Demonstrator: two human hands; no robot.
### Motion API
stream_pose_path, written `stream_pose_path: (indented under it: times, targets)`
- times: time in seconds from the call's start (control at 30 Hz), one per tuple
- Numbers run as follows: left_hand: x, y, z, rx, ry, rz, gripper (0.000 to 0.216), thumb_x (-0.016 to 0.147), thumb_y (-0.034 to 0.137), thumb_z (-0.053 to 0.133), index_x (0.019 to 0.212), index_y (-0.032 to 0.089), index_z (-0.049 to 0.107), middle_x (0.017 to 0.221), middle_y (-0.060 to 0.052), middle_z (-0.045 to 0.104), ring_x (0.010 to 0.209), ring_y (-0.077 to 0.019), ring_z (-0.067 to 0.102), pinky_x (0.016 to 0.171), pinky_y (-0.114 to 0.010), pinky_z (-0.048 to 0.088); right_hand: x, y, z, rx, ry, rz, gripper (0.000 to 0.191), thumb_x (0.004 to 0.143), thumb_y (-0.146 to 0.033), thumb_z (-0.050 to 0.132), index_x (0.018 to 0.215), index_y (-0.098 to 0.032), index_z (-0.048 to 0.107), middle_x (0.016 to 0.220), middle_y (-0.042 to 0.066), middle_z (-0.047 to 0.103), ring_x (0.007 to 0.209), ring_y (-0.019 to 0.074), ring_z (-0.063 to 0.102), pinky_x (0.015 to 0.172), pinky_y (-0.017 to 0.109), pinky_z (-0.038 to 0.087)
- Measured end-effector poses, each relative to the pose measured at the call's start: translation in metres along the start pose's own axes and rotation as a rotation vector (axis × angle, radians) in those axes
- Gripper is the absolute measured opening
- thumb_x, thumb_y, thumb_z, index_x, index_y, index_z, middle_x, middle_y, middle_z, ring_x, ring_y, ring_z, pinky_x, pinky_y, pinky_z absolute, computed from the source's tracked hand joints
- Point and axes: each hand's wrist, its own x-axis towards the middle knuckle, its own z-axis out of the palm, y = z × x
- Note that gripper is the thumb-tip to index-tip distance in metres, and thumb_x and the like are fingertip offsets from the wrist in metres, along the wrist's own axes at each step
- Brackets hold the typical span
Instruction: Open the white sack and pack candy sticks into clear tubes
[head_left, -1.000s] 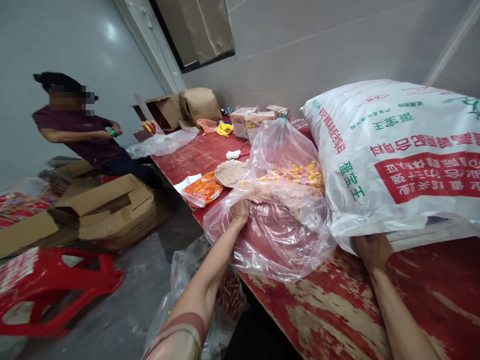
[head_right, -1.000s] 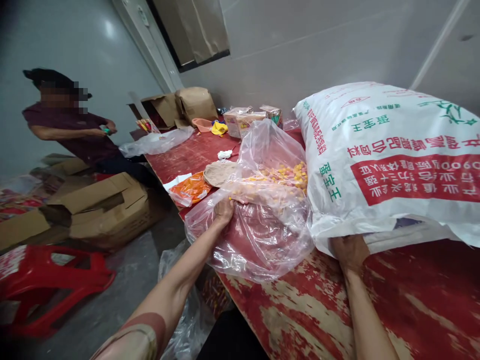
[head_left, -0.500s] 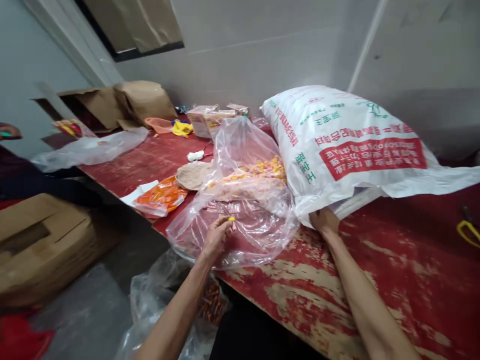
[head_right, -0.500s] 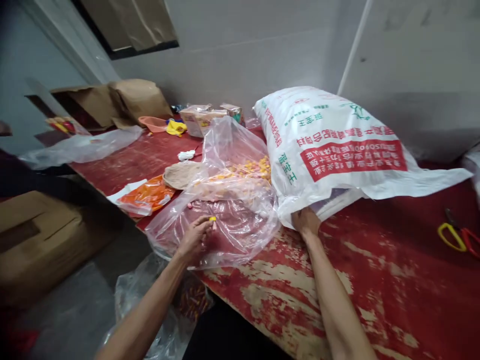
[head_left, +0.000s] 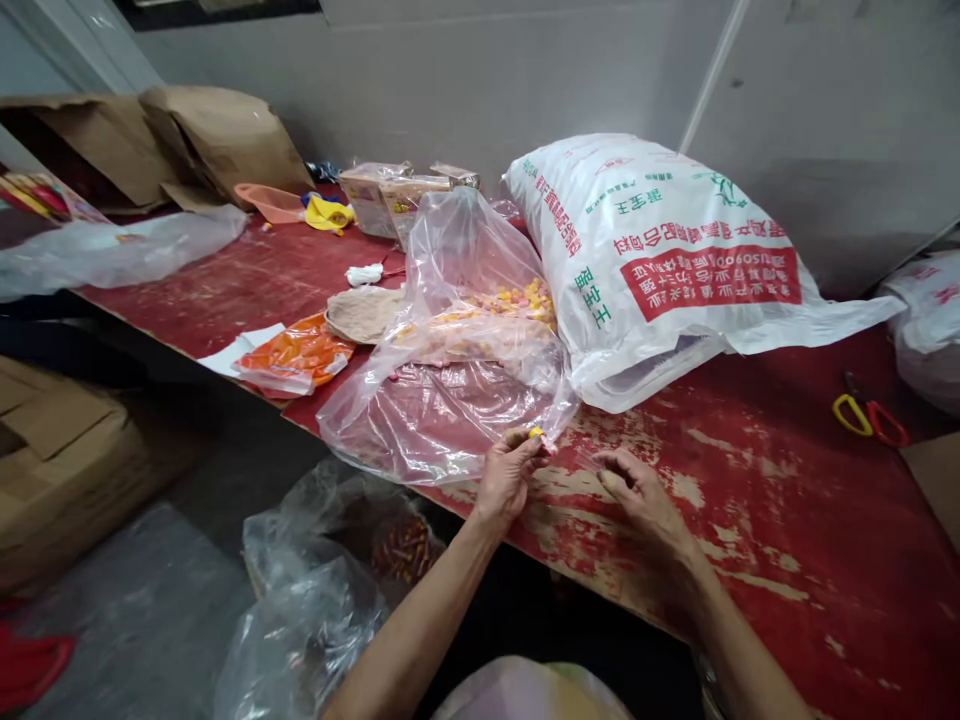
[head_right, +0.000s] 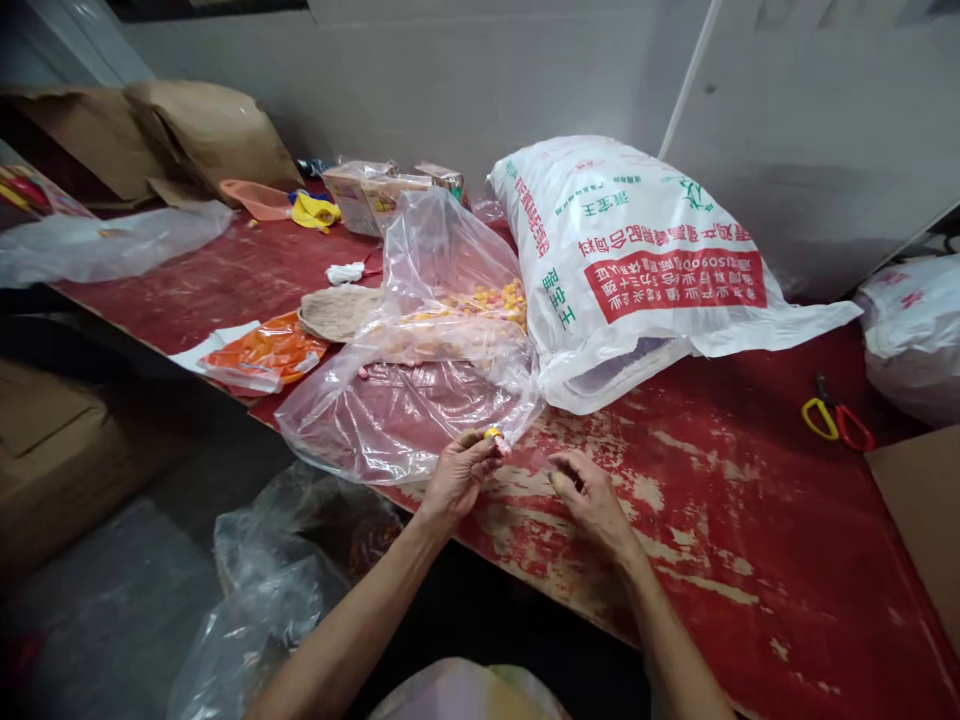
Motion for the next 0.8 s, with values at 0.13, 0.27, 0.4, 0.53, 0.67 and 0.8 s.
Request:
stream_pose_path:
  times: [0.13,0.27,0.4,0.53,0.67,0.8]
  targets:
    - [-0.012,-0.028,0.006,-0.005,0.057,0.053,0.036,0.044,0.027,0.088,0.069,0.013,0.066,0.066,0.001,0.066,0.058,-0.0098,0.06,0.06,-0.023,0.048,-0.017,-0.011,0.016,-0.004,0.035,-0.06,0.026,0.089,-0.036,0.047,0.1,-0.019,0.063,0.097,0.007,0.064,0.091,0.0198,0.059,0.08,0.032,0.047]
    - [-0.023,-0.044,0.004,0.123,0.019,0.092,0.03,0.055,0.035,0.082,0.07,0.013,0.069,0.066,-0.001,0.065,0.062,-0.0107,0.058,0.066,-0.024,0.047,-0.016,-0.013,0.026,-0.051,0.048,-0.125,0.023,0.091,-0.032,0.046,0.102,-0.019,0.061,0.095,0.006,0.062,0.086,0.0182,0.058,0.077,0.031,0.047]
    - [-0.031,-0.048,0.001,0.361,0.007,0.183,0.025,0.072,0.039,0.07,0.075,0.015,0.071,0.08,-0.004,0.068,0.077,-0.0153,0.06,0.076,-0.027,0.047,-0.018,-0.009,0.033,-0.153,0.127,-0.155,0.022,0.092,-0.028,0.043,0.104,-0.019,0.059,0.095,0.008,0.06,0.086,0.0192,0.057,0.078,0.033,0.048]
    - [-0.034,-0.048,-0.001,0.449,-0.008,0.197,0.022,0.071,0.034,0.069,0.083,0.016,0.071,0.087,-0.004,0.067,0.085,-0.0175,0.06,0.082,-0.028,0.047,-0.023,-0.005,0.035,-0.174,0.114,-0.166,0.023,0.093,-0.027,0.042,0.105,-0.019,0.06,0.097,0.009,0.06,0.089,0.0199,0.059,0.079,0.034,0.05]
    - [-0.038,-0.048,-0.001,0.486,-0.083,0.189,0.021,0.075,0.031,0.065,0.088,0.016,0.071,0.089,-0.005,0.066,0.086,-0.0174,0.059,0.084,-0.029,0.046,-0.026,-0.004,0.034,-0.16,0.066,-0.176,0.026,0.093,-0.026,0.041,0.112,-0.019,0.059,0.106,0.009,0.065,0.097,0.0205,0.061,0.086,0.035,0.05]
    - [-0.046,-0.054,-0.001,0.643,-0.154,0.238,0.021,0.082,0.025,0.054,0.089,0.017,0.072,0.089,-0.006,0.064,0.085,-0.0184,0.058,0.081,-0.03,0.046,-0.032,-0.004,0.034,-0.202,0.068,-0.141,0.03,0.092,-0.029,0.04,0.11,-0.019,0.062,0.107,0.01,0.067,0.097,0.0222,0.064,0.086,0.037,0.051]
